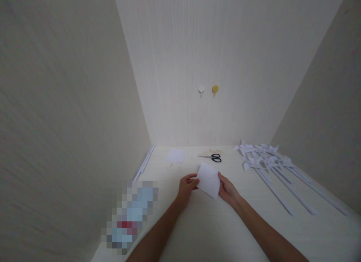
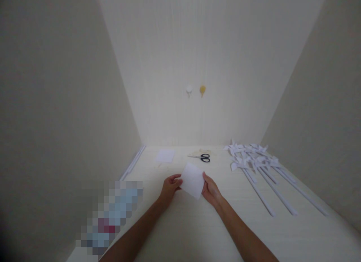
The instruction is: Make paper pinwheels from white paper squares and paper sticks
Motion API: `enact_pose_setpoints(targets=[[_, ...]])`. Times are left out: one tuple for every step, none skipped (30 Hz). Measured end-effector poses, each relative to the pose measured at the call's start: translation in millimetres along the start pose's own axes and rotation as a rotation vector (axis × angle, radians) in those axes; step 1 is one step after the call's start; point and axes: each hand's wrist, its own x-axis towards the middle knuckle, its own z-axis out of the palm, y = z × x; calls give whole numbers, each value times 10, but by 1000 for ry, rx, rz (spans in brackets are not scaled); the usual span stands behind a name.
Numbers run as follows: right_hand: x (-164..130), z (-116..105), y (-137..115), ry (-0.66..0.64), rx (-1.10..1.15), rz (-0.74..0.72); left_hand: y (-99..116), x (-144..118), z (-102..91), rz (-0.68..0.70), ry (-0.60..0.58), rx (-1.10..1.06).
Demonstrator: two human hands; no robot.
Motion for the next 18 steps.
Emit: enact_pose_setpoints(targets=[[-4,3,0,5,-2,-9,0,0,-2,-5,3,-9],[-8,5,-2,8,-5,-12,0,1,-3,-8,4,-14],[-11,5,-5,9,-7,-9,0,2,-5,-8,4,-15],[-13,2,-11,10,-9,-5,-1,4,-7,-6,2,-13],[-14,-3,-17,10,-8,1,-3,8,-10,-1,-2,-10],[-14,-9,-23,12,-3,5,-7,13,-12,3,-5,-6],[-13,-17,-29,14,5,4,-12,20,-16,5,-5,-2],[-13,-25,-33,18,14,-3,-17,27,-19,6,-5,0],[-11,-32,-36,19,22,-13,-23,33,-23,5,-2,-1],[-10,-40,-37,17,27,-23,-27,40,-28,0,4,-8],[-8,-46,-37,14,29,-35,-29,45,-32,-4,7,-23],[-7,-50,-36,11,27,-52,-29,48,-36,-7,9,-46],[-5,-53,-34,5,23,-71,-26,50,-39,-7,9,-76],[-3,-55,-32,-1,18,-95,-20,51,-41,-5,8,-111],[-3,-54,-29,-7,14,-121,-10,51,-43,-3,10,-146],[-4,-50,-27,-13,9,-147,1,51,-44,1,15,-179],[-7,-43,-25,-17,1,-166,13,51,-45,4,28,-209],[-12,-33,-21,-18,-8,-177,26,51,-46,7,44,-237]])
